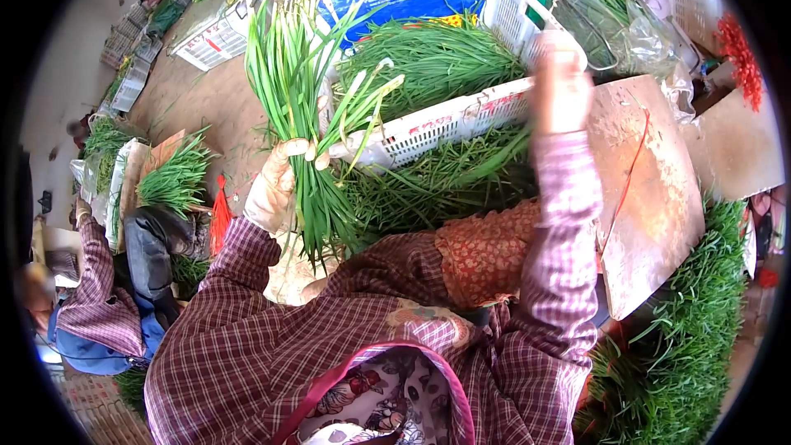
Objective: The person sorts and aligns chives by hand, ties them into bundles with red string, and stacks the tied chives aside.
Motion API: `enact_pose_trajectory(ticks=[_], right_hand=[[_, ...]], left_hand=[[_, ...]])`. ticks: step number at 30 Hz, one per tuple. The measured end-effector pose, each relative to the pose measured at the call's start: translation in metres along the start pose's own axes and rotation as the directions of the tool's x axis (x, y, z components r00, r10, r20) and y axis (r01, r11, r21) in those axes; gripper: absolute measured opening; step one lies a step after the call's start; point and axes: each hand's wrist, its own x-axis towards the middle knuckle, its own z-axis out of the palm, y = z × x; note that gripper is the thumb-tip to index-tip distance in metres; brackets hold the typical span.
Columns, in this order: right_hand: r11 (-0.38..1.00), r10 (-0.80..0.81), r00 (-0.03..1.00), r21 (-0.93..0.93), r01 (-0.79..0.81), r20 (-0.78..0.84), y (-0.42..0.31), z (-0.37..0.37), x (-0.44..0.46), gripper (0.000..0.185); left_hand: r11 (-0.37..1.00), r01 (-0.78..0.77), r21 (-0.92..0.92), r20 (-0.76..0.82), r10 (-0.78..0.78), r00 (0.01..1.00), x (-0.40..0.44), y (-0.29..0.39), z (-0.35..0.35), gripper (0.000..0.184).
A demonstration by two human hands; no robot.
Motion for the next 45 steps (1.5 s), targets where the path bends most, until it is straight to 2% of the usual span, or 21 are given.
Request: enact_pose_trajectory(ticks=[2, 6, 8, 11, 12, 16, 18, 19, 20, 24, 26, 28, 30, 32, 33, 34, 36, 38, 40, 43, 45], right_hand=[[0.965, -0.144, 0.95, 0.252, 0.072, 0.278, -0.026, 0.046, -0.05, 0.036], [0.968, -0.052, 0.857, -0.185, 0.17, 0.513, -0.052, 0.073, -0.079, 0.04], [0.942, -0.107, 0.855, -0.224, 0.251, 0.508, -0.045, 0.08, -0.077, 0.033], [0.732, -0.566, 0.767, -0.244, 0.636, 0.302, -0.023, 0.083, -0.069, 0.022], [0.787, -0.372, 0.837, -0.341, 0.513, 0.4, -0.025, 0.072, -0.065, 0.023], [0.795, -0.193, 0.882, -0.458, 0.397, 0.429, 0.006, 0.048, -0.054, 0.031], [0.887, -0.078, 0.869, -0.364, 0.285, 0.489, 0.009, 0.05, -0.063, 0.049], [0.963, -0.035, 0.875, -0.219, 0.16, 0.484, 0.013, 0.057, -0.07, 0.062], [0.994, 0.106, 0.864, -0.077, -0.077, 0.493, 0.007, 0.065, -0.08, 0.059], [0.799, 0.14, 0.87, 0.466, -0.381, 0.472, -0.009, 0.101, -0.104, 0.045], [0.753, 0.207, 0.862, 0.487, -0.442, 0.462, -0.021, 0.099, -0.107, 0.037], [0.738, 0.25, 0.832, 0.458, -0.495, 0.496, -0.016, 0.093, -0.106, 0.03], [0.712, 0.161, 0.872, 0.558, -0.427, 0.463, 0.008, 0.102, -0.105, 0.019], [0.665, 0.12, 0.968, 0.706, -0.244, 0.221, 0.012, 0.112, -0.109, 0.012], [0.723, 0.232, 0.948, 0.613, -0.318, 0.218, 0.007, 0.102, -0.102, 0.007], [0.598, 0.24, 0.943, 0.73, -0.331, 0.231, 0.015, 0.092, -0.097, 0.011], [0.696, 0.162, 0.978, 0.688, -0.206, 0.129, 0.0, 0.064, -0.077, 0.018], [0.822, 0.029, 1.0, 0.569, -0.026, 0.004, 0.016, 0.028, -0.044, 0.021], [0.885, 0.077, 0.992, 0.464, -0.02, -0.104, -0.006, 0.004, -0.029, 0.025], [0.869, -0.116, 0.983, 0.465, 0.17, -0.143, -0.016, -0.007, -0.017, 0.024], [0.902, -0.148, 0.987, 0.419, 0.106, 0.069, -0.019, -0.003, -0.016, 0.026]], left_hand=[[1.0, 0.021, 0.017, -0.005, -0.021, 1.0, 0.0, 0.0, 0.002, 0.073], [0.997, 0.058, 0.046, -0.13, -0.052, 0.99, -0.004, -0.002, 0.007, 0.074], [0.998, 0.02, 0.065, -0.082, -0.015, 0.997, -0.002, -0.002, 0.01, 0.074], [0.997, -0.024, 0.073, -0.08, 0.03, 0.996, -0.001, -0.002, 0.009, 0.073], [0.997, -0.024, 0.071, -0.083, 0.03, 0.996, -0.003, -0.001, 0.008, 0.073], [0.984, -0.029, 0.177, -0.075, 0.043, 0.996, -0.006, -0.003, -0.006, 0.074], [0.98, -0.034, 0.195, -0.078, 0.05, 0.996, -0.004, -0.004, -0.005, 0.074], [0.987, -0.02, 0.16, -0.075, 0.032, 0.997, -0.004, -0.006, -0.003, 0.073], [0.992, -0.004, 0.124, -0.073, 0.014, 0.997, -0.005, -0.007, 0.0, 0.072], [0.979, 0.049, 0.197, -0.131, -0.023, 0.991, -0.008, -0.008, 0.013, 0.07], [0.971, 0.024, 0.238, -0.126, 0.006, 0.992, -0.009, -0.009, 0.021, 0.069], [0.994, 0.043, 0.101, -0.076, -0.035, 0.997, -0.005, -0.011, 0.01, 0.073], [0.992, 0.041, 0.117, -0.06, -0.034, 0.998, -0.005, -0.012, 0.01, 0.073], [0.973, 0.009, 0.229, -0.041, 0.001, 0.999, -0.004, -0.01, 0.017, 0.074], [0.97, -0.02, 0.241, -0.034, 0.029, 0.999, -0.005, -0.012, 0.022, 0.075], [0.97, -0.027, 0.243, -0.03, 0.036, 0.999, -0.003, -0.008, 0.016, 0.075], [0.89, -0.027, 0.455, 0.019, 0.021, 1.0, -0.002, -0.002, -0.003, 0.076], [0.881, -0.06, 0.47, 0.003, 0.066, 0.998, -0.006, 0.0, -0.007, 0.076], [0.886, -0.048, 0.461, 0.036, 0.036, 0.999, -0.009, 0.008, -0.01, 0.072], [0.89, -0.028, 0.456, 0.089, -0.014, 0.996, -0.011, 0.015, -0.018, 0.068], [0.892, -0.043, 0.449, 0.158, -0.032, 0.987, -0.009, 0.015, -0.022, 0.066]])
